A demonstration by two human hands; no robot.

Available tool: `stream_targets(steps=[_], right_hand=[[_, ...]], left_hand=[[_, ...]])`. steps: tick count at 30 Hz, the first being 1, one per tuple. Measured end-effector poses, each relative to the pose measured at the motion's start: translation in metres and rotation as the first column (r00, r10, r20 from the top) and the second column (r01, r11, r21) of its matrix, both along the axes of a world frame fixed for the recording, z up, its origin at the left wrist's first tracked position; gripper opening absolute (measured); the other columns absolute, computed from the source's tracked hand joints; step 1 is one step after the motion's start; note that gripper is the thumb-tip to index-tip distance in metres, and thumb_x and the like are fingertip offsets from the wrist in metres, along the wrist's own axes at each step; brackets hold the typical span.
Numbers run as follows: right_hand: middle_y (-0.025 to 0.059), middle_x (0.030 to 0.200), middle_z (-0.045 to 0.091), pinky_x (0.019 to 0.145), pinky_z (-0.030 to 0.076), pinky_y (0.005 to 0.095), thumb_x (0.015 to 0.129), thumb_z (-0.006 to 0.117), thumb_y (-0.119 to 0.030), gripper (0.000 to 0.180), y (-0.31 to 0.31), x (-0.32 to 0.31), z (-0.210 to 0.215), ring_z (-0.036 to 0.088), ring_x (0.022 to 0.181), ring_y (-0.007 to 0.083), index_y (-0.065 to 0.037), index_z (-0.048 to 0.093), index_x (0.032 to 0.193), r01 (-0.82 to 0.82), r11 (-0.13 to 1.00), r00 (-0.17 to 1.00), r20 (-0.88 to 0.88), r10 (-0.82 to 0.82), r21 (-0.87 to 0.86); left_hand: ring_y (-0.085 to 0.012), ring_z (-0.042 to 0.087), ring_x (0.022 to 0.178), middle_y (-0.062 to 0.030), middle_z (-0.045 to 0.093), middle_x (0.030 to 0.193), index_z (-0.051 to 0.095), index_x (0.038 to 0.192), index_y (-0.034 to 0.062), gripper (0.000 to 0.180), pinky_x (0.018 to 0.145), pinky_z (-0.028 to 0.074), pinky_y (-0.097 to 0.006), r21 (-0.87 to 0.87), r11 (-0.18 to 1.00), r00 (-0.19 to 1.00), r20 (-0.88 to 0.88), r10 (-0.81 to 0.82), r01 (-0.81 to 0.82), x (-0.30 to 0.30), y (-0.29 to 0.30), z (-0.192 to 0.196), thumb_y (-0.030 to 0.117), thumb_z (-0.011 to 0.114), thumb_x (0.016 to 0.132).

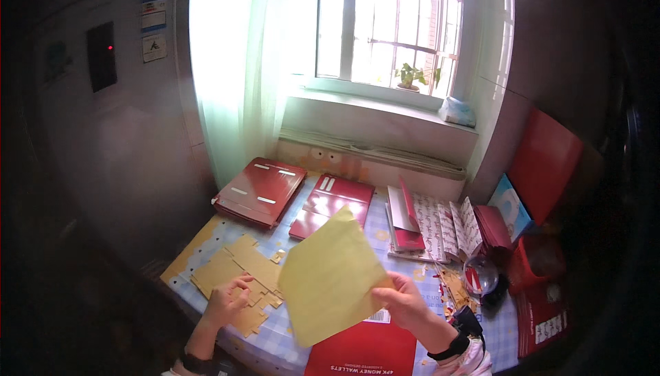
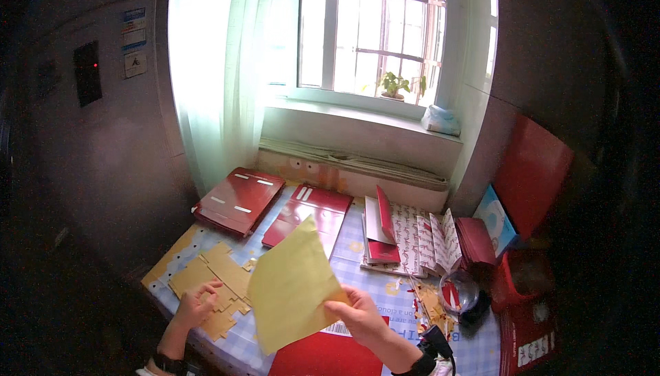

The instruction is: Organizing and inspecting red gift money wallets on a table.

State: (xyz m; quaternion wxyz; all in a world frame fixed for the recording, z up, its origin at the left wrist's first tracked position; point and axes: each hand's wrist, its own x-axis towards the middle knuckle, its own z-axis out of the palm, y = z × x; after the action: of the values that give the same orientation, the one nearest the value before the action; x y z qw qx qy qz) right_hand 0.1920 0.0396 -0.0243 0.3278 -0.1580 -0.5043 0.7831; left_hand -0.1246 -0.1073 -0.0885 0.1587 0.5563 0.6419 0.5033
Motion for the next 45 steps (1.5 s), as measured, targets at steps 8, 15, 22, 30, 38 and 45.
stream_targets(steps=[8, 15, 22, 30, 38, 45], right_hand=[[0.0108, 0.105, 0.063, 0.080, 0.053, 0.0317, 0.086, 0.060, -0.005, 0.032, 0.005, 0.011, 0.011, 0.063, 0.092, 0.0165, 0.006, 0.055, 0.116, 0.147, 0.989, 0.988, -0.052, -0.146, 0.026], [0.0112, 0.105, 0.063, 0.083, 0.050, 0.0305, 0.086, 0.060, -0.004, 0.032, 0.000, 0.015, 0.011, 0.062, 0.093, 0.0167, 0.007, 0.055, 0.116, 0.157, 0.988, 0.987, -0.032, -0.156, 0.010], [0.0107, 0.109, 0.061, 0.085, 0.048, 0.0306, 0.088, 0.058, -0.005, 0.033, -0.002, 0.005, 0.018, 0.060, 0.098, 0.0158, 0.006, 0.054, 0.118, 0.051, 0.998, 0.997, -0.052, -0.049, 0.032], [0.0087, 0.115, 0.058, 0.091, 0.045, 0.0317, 0.090, 0.057, -0.007, 0.035, -0.006, -0.040, 0.027, 0.056, 0.106, 0.0155, 0.003, 0.050, 0.123, -0.162, 0.986, 0.952, -0.256, 0.169, 0.047], [0.0079, 0.117, 0.058, 0.090, 0.047, 0.0328, 0.094, 0.056, -0.018, 0.037, -0.002, -0.068, -0.012, 0.056, 0.106, 0.0155, 0.001, 0.049, 0.126, -0.248, 0.969, 0.965, 0.087, 0.249, -0.024], [0.0104, 0.120, 0.057, 0.087, 0.048, 0.0331, 0.093, 0.058, -0.032, 0.048, 0.000, -0.081, -0.037, 0.057, 0.108, 0.0166, 0.000, 0.048, 0.128, -0.184, 0.976, 0.882, 0.459, 0.109, 0.120]], left_hand=[[-0.0179, 0.052, 0.116, -0.0182, 0.051, 0.131, 0.053, 0.097, -0.0015, 0.012, 0.094, 0.043, -0.030, -0.122, 0.859, 0.755, 0.549, -0.359, 0.497, 0.004, 0.017, -0.026, 0.009, 0.047, 0.096], [-0.0155, 0.047, 0.118, -0.0172, 0.048, 0.133, 0.051, 0.096, 0.0034, 0.007, 0.096, 0.037, -0.028, -0.247, 0.868, 0.890, 0.276, -0.363, 0.431, 0.011, 0.027, -0.032, 0.007, 0.045, 0.095], [-0.0166, 0.047, 0.118, -0.0152, 0.051, 0.130, 0.054, 0.095, 0.0022, 0.008, 0.095, 0.039, -0.028, -0.133, 0.915, 0.868, 0.393, -0.303, 0.380, -0.002, 0.035, -0.033, 0.007, 0.047, 0.093], [-0.0233, 0.051, 0.117, -0.0142, 0.054, 0.122, 0.057, 0.091, 0.0021, 0.009, 0.092, 0.047, -0.036, 0.336, 0.893, 0.097, 0.920, -0.379, 0.298, -0.004, 0.006, -0.001, 0.007, 0.051, 0.090], [-0.0307, 0.054, 0.112, -0.0162, 0.059, 0.118, 0.057, 0.107, 0.0025, 0.029, 0.096, 0.043, -0.044, 0.409, 0.891, 0.342, 0.880, -0.329, -0.197, -0.036, -0.016, -0.017, 0.023, 0.055, 0.087], [-0.0218, 0.059, 0.101, -0.0096, 0.061, 0.107, 0.058, 0.104, 0.0006, 0.024, 0.092, 0.046, -0.036, 0.227, 0.897, 0.338, 0.937, -0.094, -0.380, -0.069, -0.030, -0.022, 0.014, 0.050, 0.086]])
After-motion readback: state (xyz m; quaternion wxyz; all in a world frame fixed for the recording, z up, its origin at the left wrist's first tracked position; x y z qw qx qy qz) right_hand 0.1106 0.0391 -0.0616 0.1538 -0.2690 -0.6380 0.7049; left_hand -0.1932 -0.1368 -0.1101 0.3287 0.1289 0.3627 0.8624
